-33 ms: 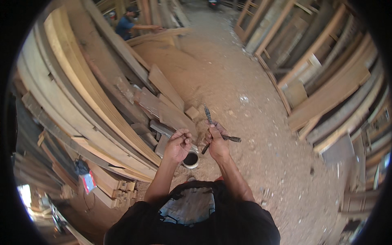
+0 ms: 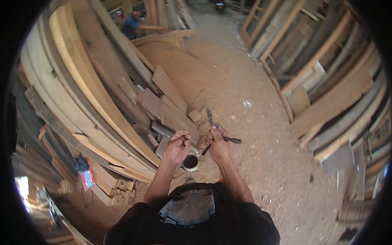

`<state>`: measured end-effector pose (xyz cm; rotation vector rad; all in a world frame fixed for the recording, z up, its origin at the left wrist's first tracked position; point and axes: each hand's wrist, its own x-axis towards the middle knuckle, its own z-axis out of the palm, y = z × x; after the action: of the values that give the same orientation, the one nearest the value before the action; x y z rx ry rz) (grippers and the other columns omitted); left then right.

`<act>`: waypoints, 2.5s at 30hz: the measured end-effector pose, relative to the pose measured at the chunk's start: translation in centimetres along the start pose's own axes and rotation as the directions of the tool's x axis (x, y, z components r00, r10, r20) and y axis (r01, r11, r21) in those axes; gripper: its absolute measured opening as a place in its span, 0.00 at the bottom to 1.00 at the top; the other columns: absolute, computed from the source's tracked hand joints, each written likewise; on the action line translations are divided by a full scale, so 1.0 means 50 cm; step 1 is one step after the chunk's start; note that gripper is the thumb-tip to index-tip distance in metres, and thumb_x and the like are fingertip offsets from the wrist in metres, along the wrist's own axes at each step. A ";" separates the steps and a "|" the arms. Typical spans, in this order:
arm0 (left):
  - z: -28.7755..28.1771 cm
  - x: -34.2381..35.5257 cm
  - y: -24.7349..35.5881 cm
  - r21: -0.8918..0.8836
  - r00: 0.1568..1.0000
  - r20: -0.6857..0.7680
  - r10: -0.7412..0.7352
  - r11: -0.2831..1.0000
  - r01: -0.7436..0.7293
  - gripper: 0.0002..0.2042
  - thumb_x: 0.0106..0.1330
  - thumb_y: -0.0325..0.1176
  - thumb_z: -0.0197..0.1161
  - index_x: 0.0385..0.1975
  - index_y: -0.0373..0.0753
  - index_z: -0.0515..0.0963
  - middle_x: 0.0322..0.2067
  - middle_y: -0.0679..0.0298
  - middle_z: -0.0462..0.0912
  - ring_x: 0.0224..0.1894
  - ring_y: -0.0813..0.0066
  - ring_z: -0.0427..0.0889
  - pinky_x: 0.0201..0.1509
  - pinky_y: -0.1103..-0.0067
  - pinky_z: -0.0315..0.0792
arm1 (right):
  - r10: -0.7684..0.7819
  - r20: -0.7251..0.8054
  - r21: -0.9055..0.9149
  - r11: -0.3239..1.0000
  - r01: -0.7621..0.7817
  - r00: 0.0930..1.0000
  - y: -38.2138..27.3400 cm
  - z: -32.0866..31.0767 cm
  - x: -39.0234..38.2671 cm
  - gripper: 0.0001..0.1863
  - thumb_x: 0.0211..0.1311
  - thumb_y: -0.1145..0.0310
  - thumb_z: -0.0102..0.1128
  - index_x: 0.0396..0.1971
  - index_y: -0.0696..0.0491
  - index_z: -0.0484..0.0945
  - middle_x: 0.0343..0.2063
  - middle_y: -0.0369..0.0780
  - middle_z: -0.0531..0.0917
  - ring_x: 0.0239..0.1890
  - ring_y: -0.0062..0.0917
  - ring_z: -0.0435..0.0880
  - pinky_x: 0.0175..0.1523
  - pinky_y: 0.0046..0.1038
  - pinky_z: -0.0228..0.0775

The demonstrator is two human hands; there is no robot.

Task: The person uses a hex key to tighten the blade of a circular saw on a workbench. They then walk to a pile of lumber, pick up a small metal rod, and return to the saw to continue adjusting the blade with the hex key. Finally, they pick up a package of replacement blades.

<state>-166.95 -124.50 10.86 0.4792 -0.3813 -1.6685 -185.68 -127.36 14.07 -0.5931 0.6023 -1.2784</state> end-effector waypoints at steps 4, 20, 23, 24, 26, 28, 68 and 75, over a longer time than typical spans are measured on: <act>0.019 0.065 -0.004 -0.028 0.982 0.002 0.190 0.981 -0.190 0.17 0.63 0.13 0.49 0.43 0.38 0.81 0.34 0.64 0.81 0.29 0.77 0.73 0.33 0.80 0.70 | 0.104 0.074 -0.045 0.994 -0.101 0.992 -0.058 -0.019 0.104 0.14 0.79 0.64 0.54 0.55 0.55 0.79 0.22 0.28 0.68 0.22 0.14 0.64 0.31 0.22 0.62; 0.122 0.124 -0.107 0.154 0.892 -0.335 0.304 0.951 -0.267 0.07 0.72 0.28 0.56 0.43 0.38 0.81 0.25 0.66 0.79 0.20 0.79 0.68 0.23 0.80 0.61 | -0.430 0.323 -0.688 0.505 0.521 0.843 -0.205 -0.112 0.333 0.20 0.78 0.62 0.53 0.58 0.62 0.78 0.34 0.37 0.79 0.38 0.22 0.76 0.47 0.27 0.71; 0.133 0.130 -0.119 0.235 0.880 -0.339 0.333 0.936 -0.264 0.07 0.75 0.30 0.57 0.44 0.38 0.80 0.25 0.69 0.76 0.20 0.81 0.66 0.23 0.83 0.60 | -0.448 0.354 -0.659 0.503 0.559 0.821 -0.189 -0.121 0.347 0.21 0.78 0.61 0.53 0.58 0.63 0.78 0.35 0.37 0.80 0.39 0.22 0.76 0.48 0.28 0.71; 0.134 0.133 -0.123 0.268 0.884 -0.306 0.353 0.923 -0.276 0.06 0.76 0.31 0.58 0.44 0.39 0.81 0.25 0.70 0.76 0.21 0.83 0.66 0.23 0.84 0.60 | -0.479 0.366 -0.632 0.501 0.591 0.798 -0.179 -0.123 0.351 0.21 0.77 0.61 0.53 0.57 0.63 0.78 0.35 0.37 0.80 0.39 0.22 0.76 0.48 0.28 0.71; 0.137 0.139 -0.126 0.333 0.890 -0.241 0.388 0.894 -0.300 0.06 0.76 0.32 0.61 0.44 0.39 0.81 0.25 0.72 0.74 0.21 0.85 0.65 0.23 0.85 0.59 | -0.439 0.373 -0.624 0.533 0.571 0.817 -0.165 -0.120 0.346 0.22 0.77 0.61 0.53 0.58 0.63 0.78 0.32 0.35 0.78 0.37 0.20 0.76 0.46 0.27 0.71; 0.147 0.142 -0.121 0.434 0.867 -0.263 0.422 0.855 -0.285 0.08 0.76 0.35 0.64 0.47 0.39 0.81 0.27 0.76 0.73 0.21 0.88 0.64 0.23 0.87 0.59 | -0.367 0.383 -0.629 0.568 0.531 0.847 -0.157 -0.108 0.329 0.22 0.78 0.60 0.53 0.58 0.62 0.78 0.30 0.33 0.77 0.35 0.19 0.75 0.43 0.26 0.71; 0.141 0.070 -0.151 0.427 0.781 -0.311 0.541 0.814 -0.394 0.15 0.82 0.46 0.53 0.44 0.40 0.77 0.25 0.70 0.75 0.24 0.81 0.69 0.29 0.81 0.63 | 0.323 0.853 -0.516 0.403 0.756 0.410 -0.229 -0.076 0.202 0.20 0.72 0.63 0.60 0.55 0.60 0.83 0.51 0.52 0.85 0.56 0.46 0.84 0.63 0.40 0.73; 0.211 0.013 -0.256 0.248 0.906 -0.178 0.383 0.909 -0.336 0.20 0.81 0.52 0.52 0.41 0.39 0.78 0.23 0.69 0.72 0.25 0.77 0.68 0.32 0.77 0.63 | 0.476 0.713 -0.637 0.747 0.192 0.514 -0.171 -0.088 0.173 0.18 0.83 0.64 0.47 0.50 0.60 0.85 0.28 0.33 0.83 0.32 0.16 0.85 0.38 0.21 0.77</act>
<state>-183.33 -123.46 13.35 0.7031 -0.4540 -1.2033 -193.07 -137.72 16.24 -1.6223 0.2072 -0.3930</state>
